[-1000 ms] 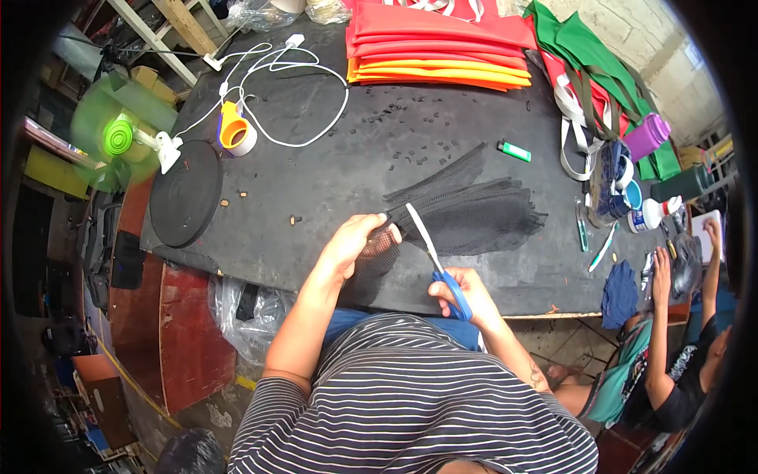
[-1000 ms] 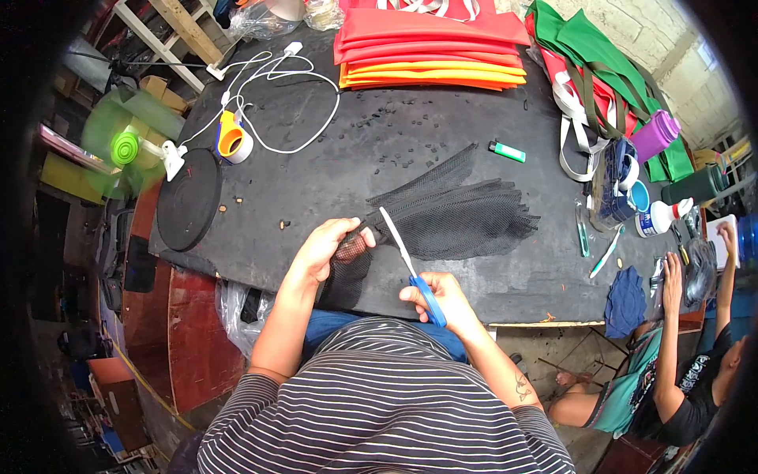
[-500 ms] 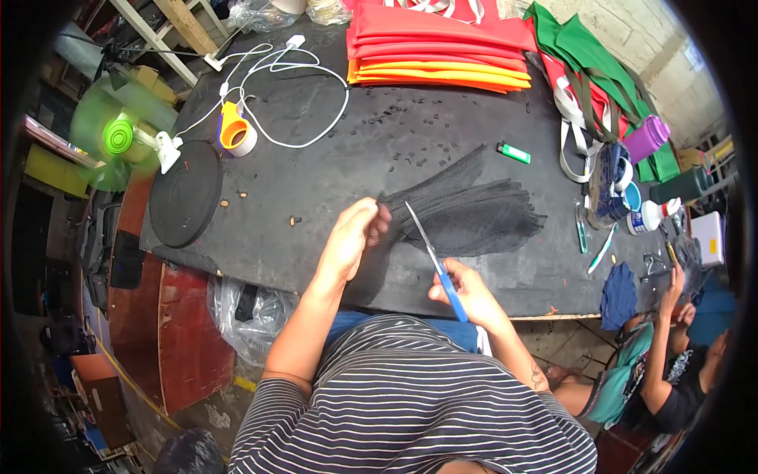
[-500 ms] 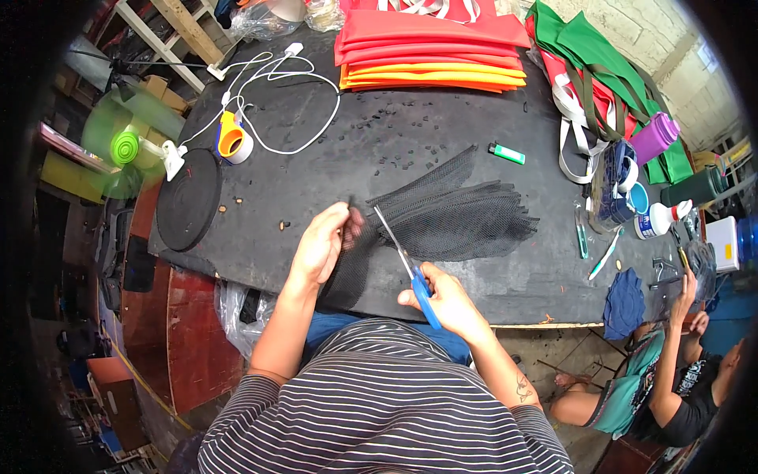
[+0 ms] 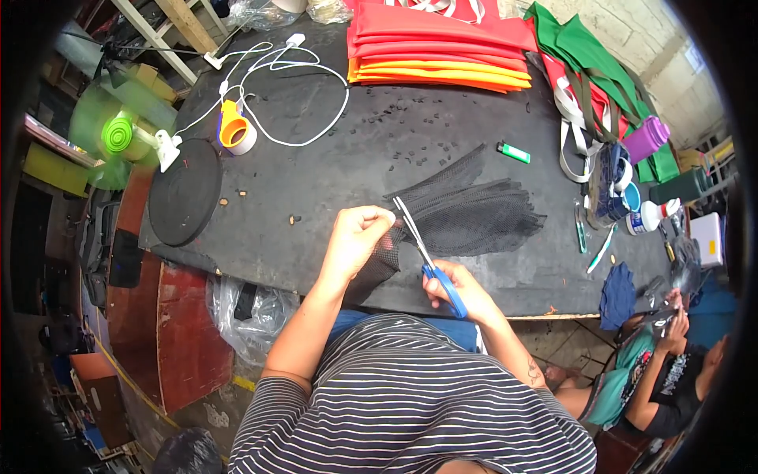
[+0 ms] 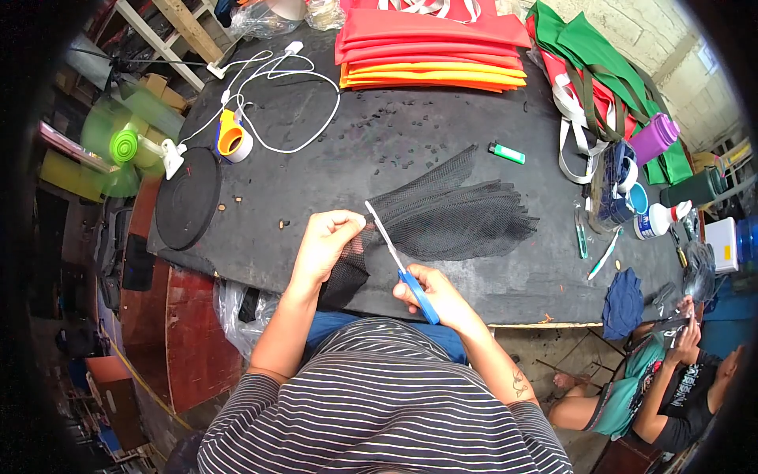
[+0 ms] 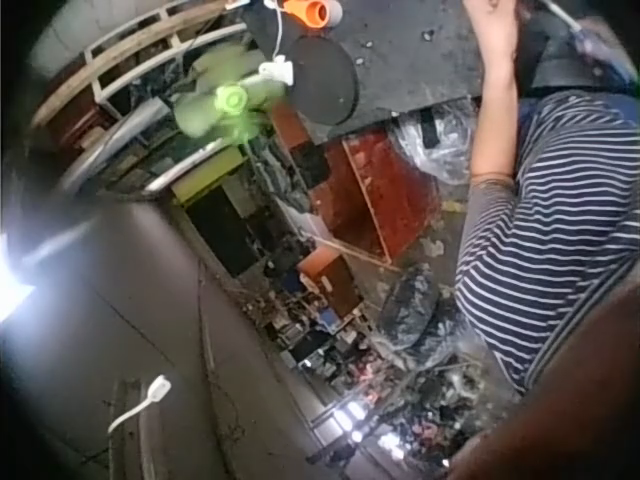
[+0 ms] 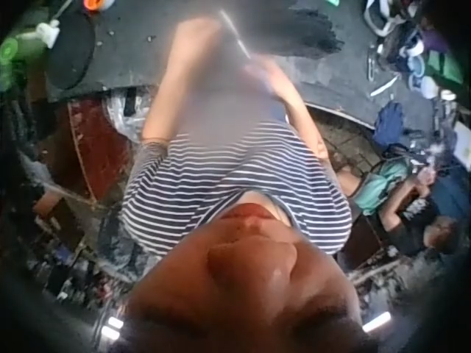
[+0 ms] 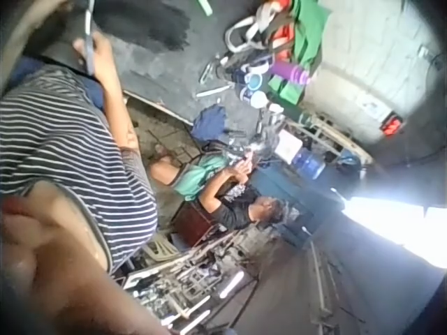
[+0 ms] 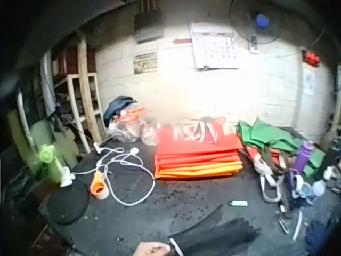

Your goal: Cutting thin strips from a larger piece of black mesh material using scissors.

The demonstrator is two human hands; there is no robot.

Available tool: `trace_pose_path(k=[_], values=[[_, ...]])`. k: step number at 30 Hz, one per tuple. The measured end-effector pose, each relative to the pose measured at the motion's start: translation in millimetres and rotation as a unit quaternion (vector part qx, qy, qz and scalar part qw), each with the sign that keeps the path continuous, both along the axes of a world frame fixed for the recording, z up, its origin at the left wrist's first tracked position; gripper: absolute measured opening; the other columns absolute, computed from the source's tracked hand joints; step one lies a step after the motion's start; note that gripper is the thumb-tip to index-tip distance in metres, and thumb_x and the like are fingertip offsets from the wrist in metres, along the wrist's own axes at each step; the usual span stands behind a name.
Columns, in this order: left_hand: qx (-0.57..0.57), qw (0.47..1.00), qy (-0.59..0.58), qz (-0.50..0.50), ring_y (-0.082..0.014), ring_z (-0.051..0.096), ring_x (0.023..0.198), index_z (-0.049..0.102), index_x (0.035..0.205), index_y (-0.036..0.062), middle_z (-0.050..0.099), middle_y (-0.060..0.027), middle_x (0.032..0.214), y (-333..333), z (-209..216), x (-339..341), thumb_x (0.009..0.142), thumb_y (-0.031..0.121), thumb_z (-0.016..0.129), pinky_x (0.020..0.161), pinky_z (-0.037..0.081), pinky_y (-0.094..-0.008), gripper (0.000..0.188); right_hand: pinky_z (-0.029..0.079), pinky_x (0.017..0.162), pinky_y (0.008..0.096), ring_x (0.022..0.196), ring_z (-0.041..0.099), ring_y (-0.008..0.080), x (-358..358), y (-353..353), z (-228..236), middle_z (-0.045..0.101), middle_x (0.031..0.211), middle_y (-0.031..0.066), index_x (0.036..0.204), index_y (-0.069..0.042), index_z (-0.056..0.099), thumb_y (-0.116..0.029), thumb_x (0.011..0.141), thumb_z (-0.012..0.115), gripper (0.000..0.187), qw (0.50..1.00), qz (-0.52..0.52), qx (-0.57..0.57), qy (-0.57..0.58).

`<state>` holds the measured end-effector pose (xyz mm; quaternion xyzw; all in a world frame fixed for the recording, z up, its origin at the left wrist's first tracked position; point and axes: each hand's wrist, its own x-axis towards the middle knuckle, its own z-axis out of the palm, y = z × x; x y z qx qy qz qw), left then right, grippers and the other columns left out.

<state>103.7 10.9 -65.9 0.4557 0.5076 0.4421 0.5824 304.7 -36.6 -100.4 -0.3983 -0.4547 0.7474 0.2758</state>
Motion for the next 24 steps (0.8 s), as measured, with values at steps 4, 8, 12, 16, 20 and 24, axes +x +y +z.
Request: trace_pose_path(k=[4,8,12,16,20,24], values=[[0.009,1.0,0.004,0.013,-0.0068,0.052,0.053,0.062,0.082,-0.0047,0.06,-0.0038,0.063,0,-2,1,0.081,0.008,0.054,0.05,0.04,-0.0204,0.015,0.037,0.048,0.0166,0.053,0.042,0.0025,-2,0,1,0.045,0.062,-0.0044,0.076,-0.006,0.051,-0.033,0.077,0.066,0.031,0.999,-0.005,0.011,-0.031],[0.006,1.0,0.014,0.002,-0.0068,0.052,0.053,0.062,0.082,-0.005,0.06,-0.0039,0.063,-1,-1,-1,0.081,0.007,0.054,0.05,0.041,-0.0202,0.015,0.036,0.045,0.017,0.05,0.042,0.0023,-2,1,6,0.045,0.057,-0.0044,0.073,-0.005,0.051,-0.027,0.075,0.069,0.028,0.999,-0.013,-0.007,-0.041],[0.01,1.0,0.0,-0.005,-0.0066,0.052,0.053,0.062,0.082,-0.005,0.059,-0.0036,0.062,0,-5,-2,0.081,0.008,0.055,0.051,0.04,-0.0198,0.015,0.035,0.041,0.0171,0.046,0.043,0.0026,-4,-1,13,0.047,0.054,-0.0036,0.069,-0.004,0.052,-0.022,0.074,0.07,0.026,0.997,-0.015,-0.007,-0.078],[0.004,1.0,-0.01,-0.011,-0.0065,0.051,0.054,0.062,0.081,-0.0051,0.059,-0.0035,0.063,-2,1,-1,0.082,0.009,0.056,0.051,0.04,-0.0198,0.016,0.036,0.041,0.0169,0.046,0.045,0.0031,-5,-1,24,0.047,0.055,-0.0036,0.069,-0.004,0.052,-0.019,0.073,0.071,0.024,0.992,-0.028,-0.039,-0.113],[0.046,0.998,0.02,-0.039,-0.0055,0.049,0.059,0.064,0.083,-0.0006,0.056,0.0009,0.067,-2,6,7,0.079,0.01,0.061,0.053,0.039,-0.0193,0.012,0.043,0.055,0.0179,0.061,0.053,0.0055,-1,10,13,0.058,0.072,0.0009,0.084,-0.005,0.054,-0.015,0.067,0.076,0.03,0.97,-0.146,0.182,-0.072],[0.085,0.993,-0.022,-0.083,-0.0024,0.044,0.059,0.054,0.085,0.0043,0.047,0.0051,0.065,-3,10,33,0.076,0.008,0.064,0.054,0.037,-0.0165,0.014,0.044,0.062,0.0214,0.067,0.053,0.0071,-12,29,37,0.056,0.073,0.0005,0.081,-0.004,0.051,-0.006,0.063,0.075,0.031,0.957,-0.213,0.196,-0.021]])
